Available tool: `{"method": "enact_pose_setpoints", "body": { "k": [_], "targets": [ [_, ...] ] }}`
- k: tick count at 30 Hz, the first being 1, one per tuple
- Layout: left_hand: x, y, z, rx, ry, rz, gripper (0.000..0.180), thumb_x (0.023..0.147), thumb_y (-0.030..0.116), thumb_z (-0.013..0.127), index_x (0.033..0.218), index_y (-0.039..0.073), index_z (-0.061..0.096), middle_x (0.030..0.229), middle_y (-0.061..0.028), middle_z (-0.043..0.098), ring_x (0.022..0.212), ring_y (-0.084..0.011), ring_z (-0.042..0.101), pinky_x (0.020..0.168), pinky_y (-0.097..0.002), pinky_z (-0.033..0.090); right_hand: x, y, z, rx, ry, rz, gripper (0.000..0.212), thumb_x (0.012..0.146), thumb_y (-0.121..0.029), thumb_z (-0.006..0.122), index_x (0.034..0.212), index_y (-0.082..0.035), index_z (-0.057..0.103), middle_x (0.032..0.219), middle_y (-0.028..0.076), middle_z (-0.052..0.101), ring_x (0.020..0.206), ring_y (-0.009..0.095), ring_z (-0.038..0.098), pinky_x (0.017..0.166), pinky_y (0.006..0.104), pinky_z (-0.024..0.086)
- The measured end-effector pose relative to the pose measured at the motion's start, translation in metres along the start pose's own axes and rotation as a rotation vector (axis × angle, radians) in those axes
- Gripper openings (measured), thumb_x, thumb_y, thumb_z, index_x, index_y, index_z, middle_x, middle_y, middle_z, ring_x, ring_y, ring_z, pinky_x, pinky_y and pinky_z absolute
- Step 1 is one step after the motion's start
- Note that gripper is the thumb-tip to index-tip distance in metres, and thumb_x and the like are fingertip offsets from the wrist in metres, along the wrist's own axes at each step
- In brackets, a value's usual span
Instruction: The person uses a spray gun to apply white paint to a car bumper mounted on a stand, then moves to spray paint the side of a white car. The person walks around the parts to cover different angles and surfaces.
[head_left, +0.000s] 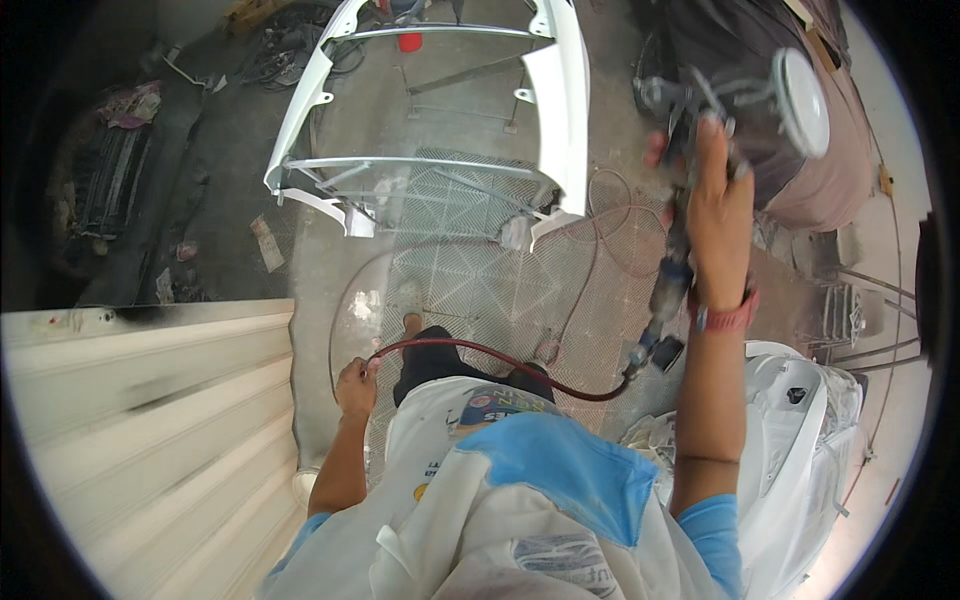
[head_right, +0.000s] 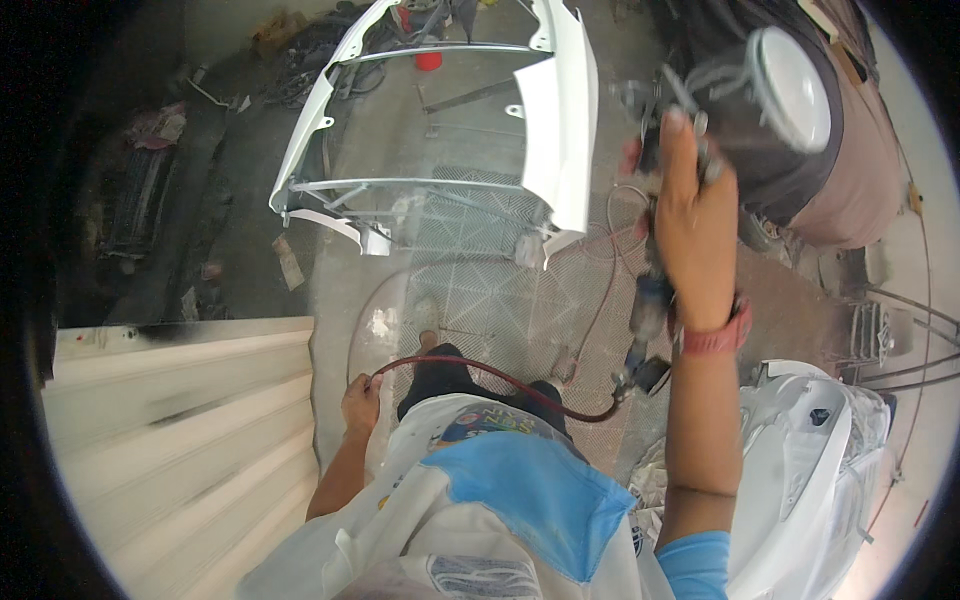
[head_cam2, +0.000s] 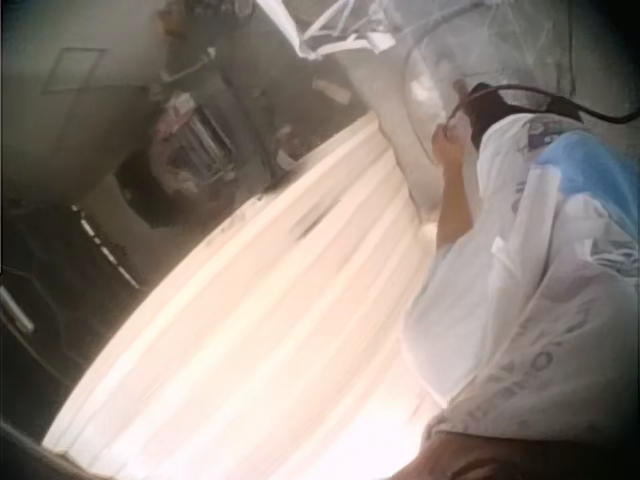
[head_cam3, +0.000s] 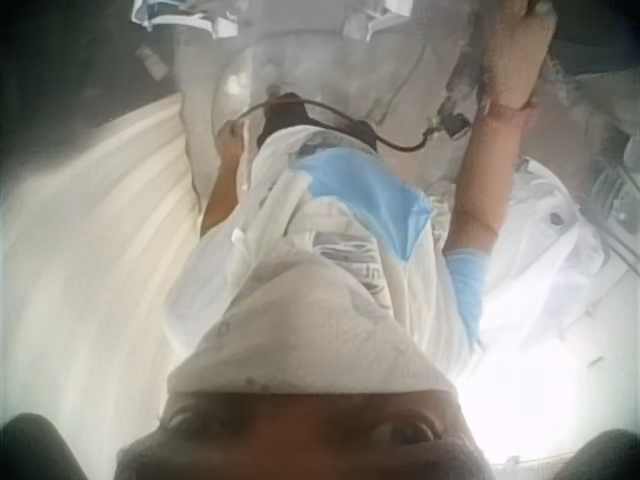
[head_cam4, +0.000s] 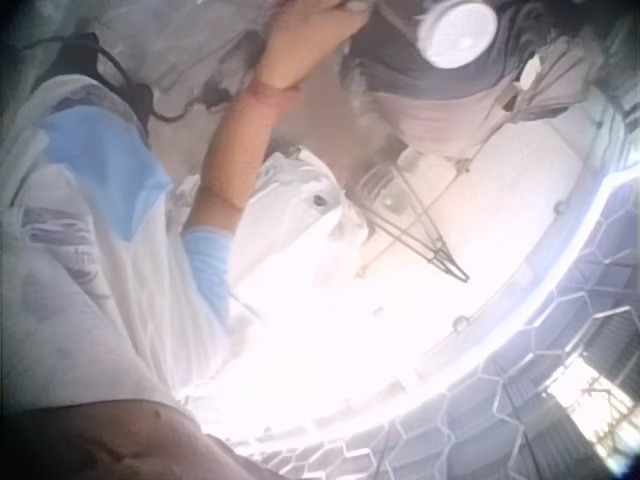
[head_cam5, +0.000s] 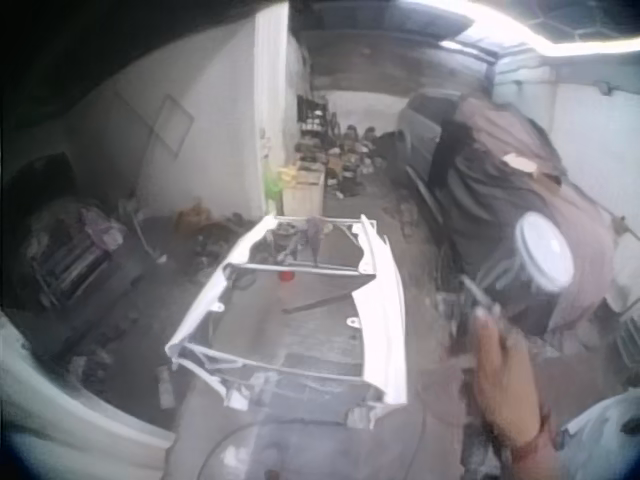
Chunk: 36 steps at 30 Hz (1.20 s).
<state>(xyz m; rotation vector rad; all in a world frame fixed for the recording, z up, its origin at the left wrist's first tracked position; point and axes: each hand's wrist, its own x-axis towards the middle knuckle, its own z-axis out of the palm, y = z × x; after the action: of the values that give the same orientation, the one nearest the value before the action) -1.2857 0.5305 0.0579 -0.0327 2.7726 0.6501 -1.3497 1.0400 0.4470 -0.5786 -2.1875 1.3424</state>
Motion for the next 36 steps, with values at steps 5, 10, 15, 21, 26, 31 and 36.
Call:
{"method": "enact_pose_setpoints", "body": {
  "k": [5,10,15,21,26,31,36],
  "targets": [
    [0.074,-0.041,-0.044,-0.079,-0.177,-0.049,0.046,0.103,0.047,0.067,0.093,0.002,0.068,0.086,-0.0197,0.073,0.082,-0.0435,0.069,0.075,-0.0512,0.052,0.132,-0.042,0.116,-0.12,0.046,-0.015,0.055,0.11,-0.055,0.052,0.11,-0.003,0.072,0.085,0.006,0.076,0.074,0.013,0.072,0.051,0.0281,0.048],
    [0.123,-0.08,-0.084,-0.096,-0.381,-0.074,0.048,0.105,0.05,0.063,0.097,0.004,0.071,0.09,-0.0215,0.075,0.088,-0.0445,0.072,0.079,-0.0509,0.054,0.262,-0.04,0.213,-0.255,0.092,0.087,0.056,0.11,-0.051,0.052,0.105,0.002,0.071,0.076,0.009,0.072,0.061,0.017,0.068,0.049,0.033,0.051],
    [0.156,-0.097,-0.097,-0.102,-0.445,-0.094,0.052,0.105,0.054,0.062,0.1,0.004,0.073,0.092,-0.0219,0.076,0.09,-0.0444,0.073,0.082,-0.0511,0.055,0.33,-0.012,0.26,-0.459,0.092,0.198,0.06,0.109,-0.049,0.052,0.1,0.008,0.07,0.072,0.014,0.069,0.054,0.024,0.069,0.048,0.0388,0.056],
    [0.193,-0.083,-0.094,-0.152,-0.587,-0.061,0.055,0.104,0.056,0.062,0.102,0.003,0.074,0.095,-0.0212,0.077,0.094,-0.0435,0.074,0.085,-0.0512,0.056,0.309,0.012,0.252,-0.52,0.036,0.257,0.068,0.109,-0.051,0.051,0.086,0.011,0.068,0.069,0.018,0.068,0.053,0.026,0.069,0.049,0.042,0.057],
    [0.223,-0.054,-0.075,-0.12,-0.698,0.083,0.061,0.101,0.063,0.063,0.105,0.003,0.075,0.1,-0.0222,0.077,0.1,-0.0422,0.074,0.089,-0.0494,0.056,0.215,-0.018,0.205,-0.606,-0.001,0.312,0.059,0.112,-0.051,0.049,0.099,0.003,0.067,0.072,0.011,0.069,0.052,0.022,0.064,0.046,0.0373,0.05],
    [0.239,-0.028,-0.057,-0.022,-0.825,0.243,0.066,0.098,0.068,0.064,0.107,0.004,0.075,0.103,-0.0223,0.078,0.104,-0.0431,0.073,0.092,-0.049,0.056,0.078,-0.077,0.166,-0.271,0.005,0.422,0.055,0.114,-0.049,0.048,0.129,0.0,0.07,0.103,0.013,0.078,0.076,0.014,0.073,0.05,0.0273,0.05],
    [0.221,-0.019,-0.033,0.114,-0.858,0.296,0.066,0.097,0.07,0.063,0.108,0.006,0.076,0.105,-0.0217,0.077,0.105,-0.0434,0.073,0.091,-0.0497,0.055,-0.056,-0.1,0.125,-0.188,0.094,0.43,0.052,0.115,-0.043,0.047,0.124,0.003,0.07,0.107,0.01,0.078,0.063,0.008,0.061,0.053,0.0246,0.049]
  ]
}}
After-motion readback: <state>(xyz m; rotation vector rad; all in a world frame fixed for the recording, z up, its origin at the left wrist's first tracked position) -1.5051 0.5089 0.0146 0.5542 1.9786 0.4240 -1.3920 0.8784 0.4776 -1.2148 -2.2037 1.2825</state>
